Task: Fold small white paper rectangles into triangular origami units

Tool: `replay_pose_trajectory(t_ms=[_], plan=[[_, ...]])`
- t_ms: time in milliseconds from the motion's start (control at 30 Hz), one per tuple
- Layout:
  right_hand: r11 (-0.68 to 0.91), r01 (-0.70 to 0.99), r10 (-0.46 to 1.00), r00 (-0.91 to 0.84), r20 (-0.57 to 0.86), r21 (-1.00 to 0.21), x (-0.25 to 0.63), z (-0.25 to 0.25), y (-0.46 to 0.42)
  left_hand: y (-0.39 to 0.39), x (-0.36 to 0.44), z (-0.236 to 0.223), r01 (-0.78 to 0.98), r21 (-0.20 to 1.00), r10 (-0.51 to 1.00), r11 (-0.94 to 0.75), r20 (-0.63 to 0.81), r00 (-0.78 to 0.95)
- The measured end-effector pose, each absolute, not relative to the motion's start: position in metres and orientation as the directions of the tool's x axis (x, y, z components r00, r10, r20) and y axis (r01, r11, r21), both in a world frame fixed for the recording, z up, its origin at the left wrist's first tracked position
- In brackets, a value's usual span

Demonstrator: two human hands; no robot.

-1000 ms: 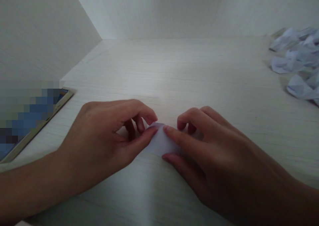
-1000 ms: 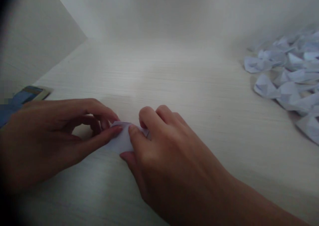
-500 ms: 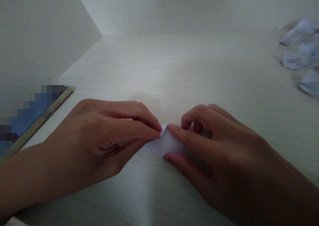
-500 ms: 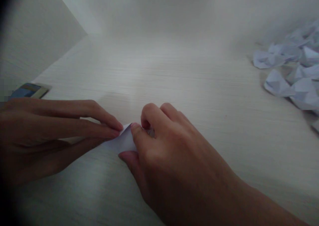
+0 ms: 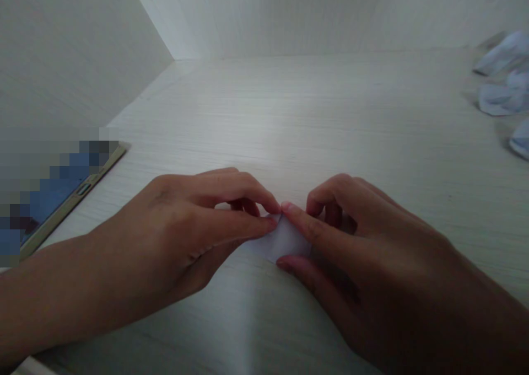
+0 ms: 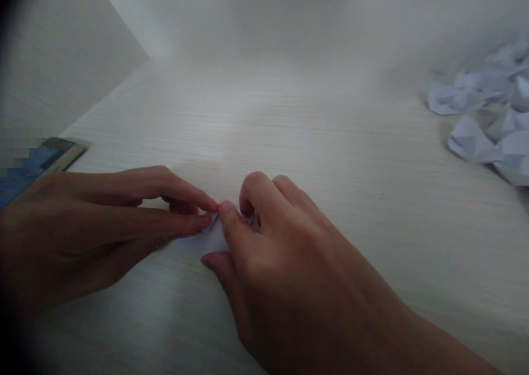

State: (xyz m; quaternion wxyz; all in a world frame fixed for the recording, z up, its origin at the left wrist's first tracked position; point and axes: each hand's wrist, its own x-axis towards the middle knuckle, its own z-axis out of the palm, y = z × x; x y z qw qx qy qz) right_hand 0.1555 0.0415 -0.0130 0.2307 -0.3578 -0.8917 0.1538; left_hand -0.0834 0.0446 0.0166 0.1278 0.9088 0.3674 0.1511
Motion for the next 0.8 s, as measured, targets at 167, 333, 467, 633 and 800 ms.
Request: replay_pose_trajectory(t_ms=[167, 333, 467, 633, 800], plan=[[0.712, 0.564, 0.694, -0.657, 0.295, -0.417, 0.154, -0.011, 0.042, 0.043, -0.081, 0.019, 0.637, 0.344, 0.713, -0.69, 0.175, 0.679], [0.731, 0.583, 0.679, -0.671, 0.297, -0.356, 0.154, -0.011, 0.042, 0.042, -0.077, 0.021, 0.66, 0.337, 0.732, -0.672, 0.163, 0.662], [0.723, 0.604, 0.688, -0.67, 0.277, -0.335, 0.154, -0.01, 0.042, 0.041, -0.077, 0.02, 0.663, 0.353, 0.74, -0.66, 0.151, 0.656], [0.728, 0.606, 0.684, -0.673, 0.28, -0.321, 0.154, -0.011, 0.044, 0.04, -0.076, 0.02, 0.672, 0.36, 0.75, -0.647, 0.139, 0.647], [0.743, 0.601, 0.669, -0.683, 0.292, -0.296, 0.154, -0.01, 0.044, 0.041, -0.072, 0.022, 0.666, 0.364, 0.744, -0.651, 0.133, 0.654]])
